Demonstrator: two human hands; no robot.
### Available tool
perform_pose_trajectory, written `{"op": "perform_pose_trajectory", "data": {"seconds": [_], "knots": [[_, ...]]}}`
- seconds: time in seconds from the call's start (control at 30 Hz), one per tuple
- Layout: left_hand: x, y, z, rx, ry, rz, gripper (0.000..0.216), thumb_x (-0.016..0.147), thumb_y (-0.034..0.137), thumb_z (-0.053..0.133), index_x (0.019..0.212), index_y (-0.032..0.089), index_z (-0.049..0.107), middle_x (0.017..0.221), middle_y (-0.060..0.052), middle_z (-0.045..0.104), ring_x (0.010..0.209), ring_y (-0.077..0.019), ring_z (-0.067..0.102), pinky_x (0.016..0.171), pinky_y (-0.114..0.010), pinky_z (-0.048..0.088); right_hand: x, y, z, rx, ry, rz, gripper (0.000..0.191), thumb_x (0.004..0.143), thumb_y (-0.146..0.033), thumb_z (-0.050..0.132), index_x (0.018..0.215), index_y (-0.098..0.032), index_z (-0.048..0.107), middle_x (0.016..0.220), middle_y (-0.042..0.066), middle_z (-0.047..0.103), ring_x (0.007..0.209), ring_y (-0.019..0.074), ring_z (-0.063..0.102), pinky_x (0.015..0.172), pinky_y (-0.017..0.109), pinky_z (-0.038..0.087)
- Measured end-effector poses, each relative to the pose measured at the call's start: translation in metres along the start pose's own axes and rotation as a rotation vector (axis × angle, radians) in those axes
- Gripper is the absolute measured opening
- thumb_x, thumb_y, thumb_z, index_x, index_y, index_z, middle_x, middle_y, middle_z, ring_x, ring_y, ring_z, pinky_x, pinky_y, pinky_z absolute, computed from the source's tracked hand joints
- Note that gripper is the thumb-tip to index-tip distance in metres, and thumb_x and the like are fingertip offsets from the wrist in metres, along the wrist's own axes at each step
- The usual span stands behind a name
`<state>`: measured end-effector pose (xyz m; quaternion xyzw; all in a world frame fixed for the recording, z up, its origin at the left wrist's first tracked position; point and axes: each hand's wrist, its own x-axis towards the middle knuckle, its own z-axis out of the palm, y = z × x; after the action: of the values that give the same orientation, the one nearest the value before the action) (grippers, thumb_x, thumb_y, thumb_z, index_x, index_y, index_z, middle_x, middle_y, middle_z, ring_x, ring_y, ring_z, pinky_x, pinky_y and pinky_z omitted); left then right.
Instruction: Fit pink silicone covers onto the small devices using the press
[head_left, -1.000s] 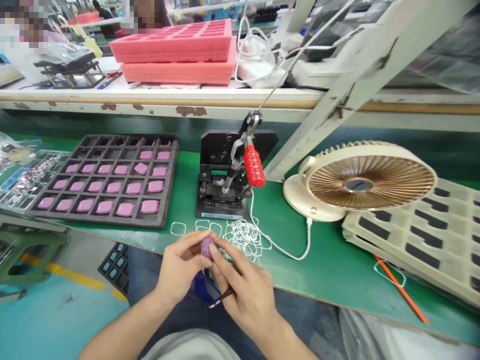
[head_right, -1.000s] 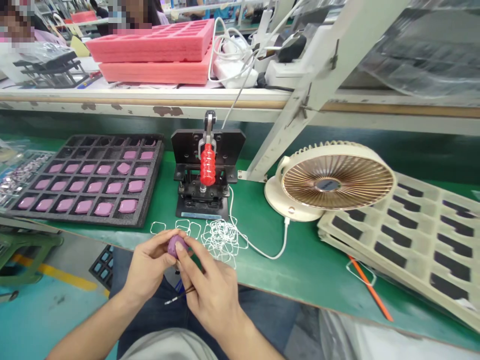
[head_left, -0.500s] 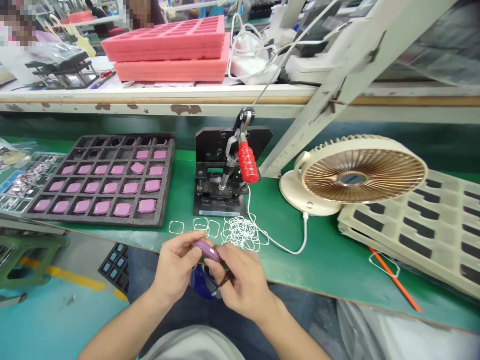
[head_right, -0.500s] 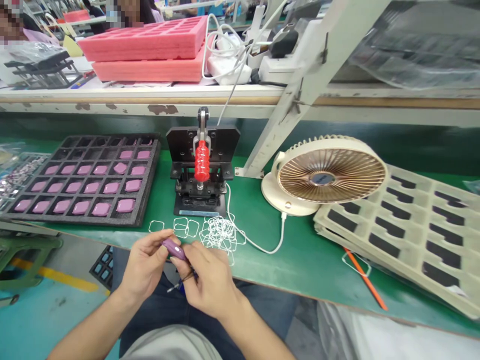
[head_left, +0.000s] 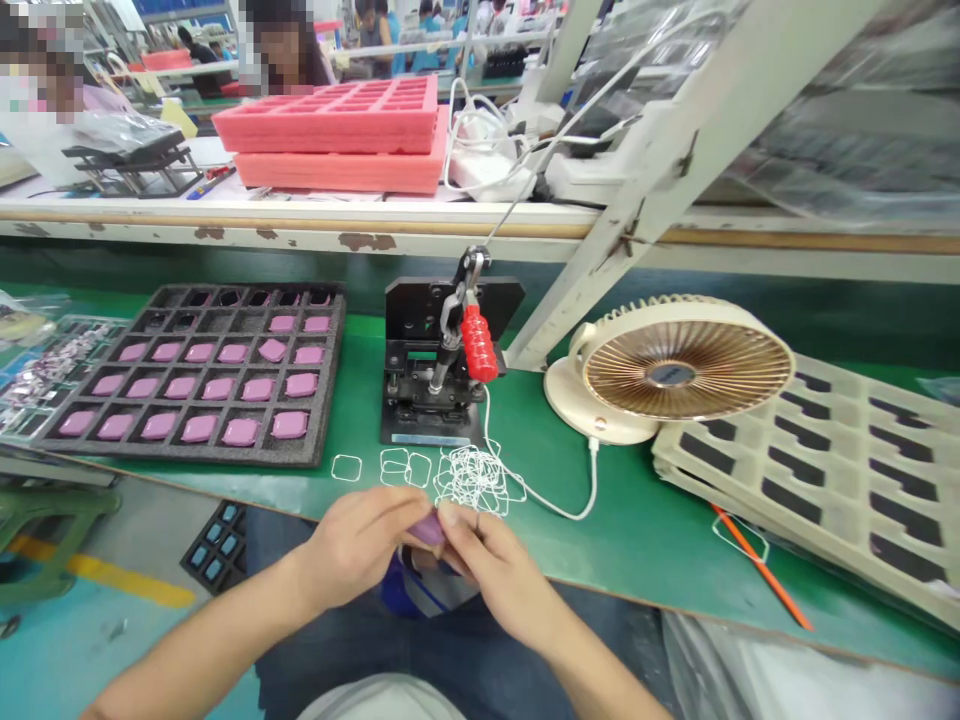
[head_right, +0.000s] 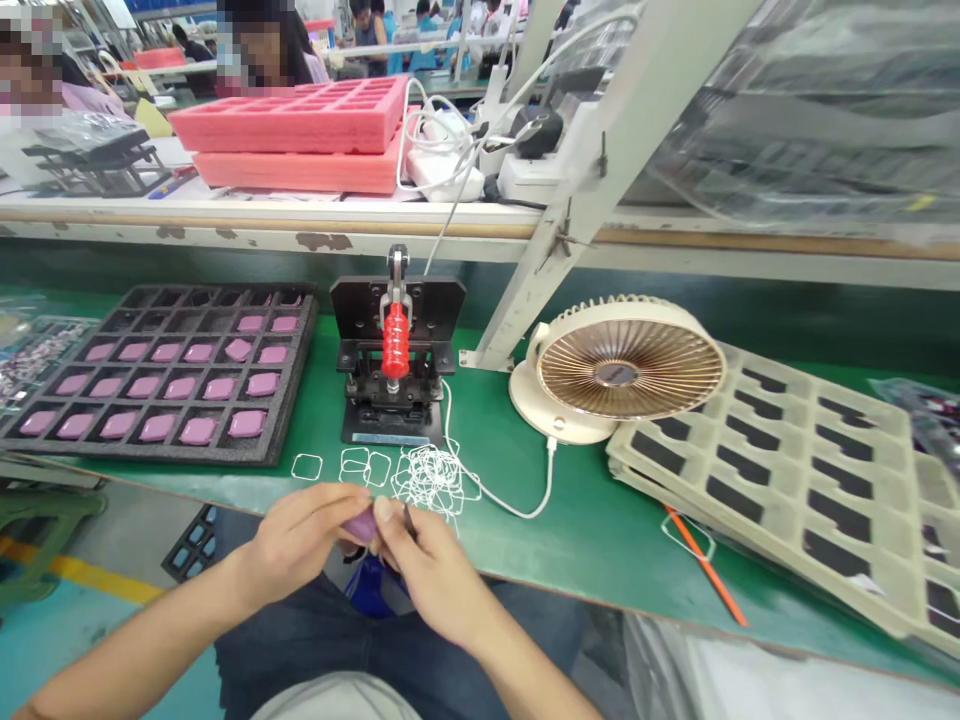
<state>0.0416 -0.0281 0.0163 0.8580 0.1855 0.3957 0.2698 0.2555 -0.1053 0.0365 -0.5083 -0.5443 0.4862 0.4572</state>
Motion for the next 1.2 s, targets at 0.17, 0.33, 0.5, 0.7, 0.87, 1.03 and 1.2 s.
{"op": "perform_pose_trajectory", "data": {"seconds": [0.17, 0.33, 0.5, 0.7, 0.87, 1.03, 1.2], "knots": [[0.045, -0.016, 0.014, 0.088, -0.040, -0.182, 0.023, 0.103, 0.022, 0.065, 0.121, 0.026, 0.079, 0.118, -0.011, 0.083, 0.110, -0.0290, 0.078, 0.100, -0.047, 0.061, 0.045, -0.058, -0.052, -0.716, 0.526, -0.637, 0.027, 0.112, -0.033, 0.055, 0.132, -0.023, 0.070, 0.128, 0.012, 0.073, 0.106, 0.0245, 0.074, 0.081, 0.033, 0.061], [0.071, -0.033, 0.043, 0.208, -0.091, -0.164, 0.012, 0.096, 0.018, 0.073, 0.103, 0.015, 0.082, 0.127, -0.020, 0.080, 0.122, -0.0390, 0.075, 0.106, -0.057, 0.060, 0.104, -0.091, -0.070, -1.107, 0.382, -1.046, 0.033, 0.111, -0.030, 0.061, 0.143, -0.024, 0.062, 0.142, 0.011, 0.071, 0.101, 0.0200, 0.080, 0.065, 0.023, 0.058], [0.060, -0.047, 0.058, 0.229, -0.113, -0.164, 0.015, 0.092, 0.011, 0.072, 0.103, 0.009, 0.081, 0.127, -0.024, 0.079, 0.135, -0.0405, 0.068, 0.117, -0.054, 0.055, 0.133, -0.123, -0.072, -0.979, 0.471, -1.125, 0.024, 0.113, -0.029, 0.057, 0.136, -0.023, 0.063, 0.113, 0.007, 0.082, 0.088, 0.0174, 0.080, 0.071, 0.024, 0.060], [0.044, -0.041, 0.030, 0.137, 0.001, -0.220, 0.021, 0.103, 0.020, 0.062, 0.116, 0.020, 0.078, 0.127, -0.013, 0.080, 0.124, -0.0285, 0.074, 0.111, -0.047, 0.060, 0.110, -0.122, -0.078, -0.849, 0.865, -0.950, 0.014, 0.111, -0.027, 0.058, 0.117, -0.021, 0.070, 0.106, 0.007, 0.077, 0.085, 0.0179, 0.073, 0.080, 0.031, 0.057], [0.016, -0.038, -0.001, 0.128, 0.238, -0.365, 0.023, 0.105, 0.025, 0.064, 0.123, 0.026, 0.078, 0.115, -0.008, 0.082, 0.103, -0.0234, 0.079, 0.092, -0.037, 0.067, 0.088, 0.003, -0.062, -1.136, 0.292, -0.661, 0.021, 0.111, -0.021, 0.051, 0.112, -0.023, 0.072, 0.111, 0.003, 0.079, 0.081, 0.0133, 0.074, 0.062, 0.023, 0.051], [0.018, -0.032, 0.007, 0.175, 0.261, -0.284, 0.021, 0.106, 0.024, 0.063, 0.123, 0.023, 0.076, 0.117, -0.008, 0.082, 0.108, -0.0220, 0.079, 0.098, -0.036, 0.066, 0.113, 0.051, -0.059, -1.255, 0.196, -0.574, 0.016, 0.100, -0.016, 0.061, 0.111, -0.021, 0.071, 0.098, 0.005, 0.079, 0.066, 0.0199, 0.074, 0.051, 0.027, 0.047], [0.047, -0.038, 0.022, 0.277, 0.279, -0.184, 0.028, 0.107, 0.022, 0.059, 0.132, 0.020, 0.072, 0.121, -0.008, 0.082, 0.111, -0.0201, 0.078, 0.103, -0.033, 0.065, 0.129, 0.048, -0.066, -1.268, 0.145, -0.722, 0.020, 0.104, -0.015, 0.049, 0.117, -0.016, 0.065, 0.097, 0.009, 0.080, 0.070, 0.0242, 0.079, 0.050, 0.030, 0.052]]}}
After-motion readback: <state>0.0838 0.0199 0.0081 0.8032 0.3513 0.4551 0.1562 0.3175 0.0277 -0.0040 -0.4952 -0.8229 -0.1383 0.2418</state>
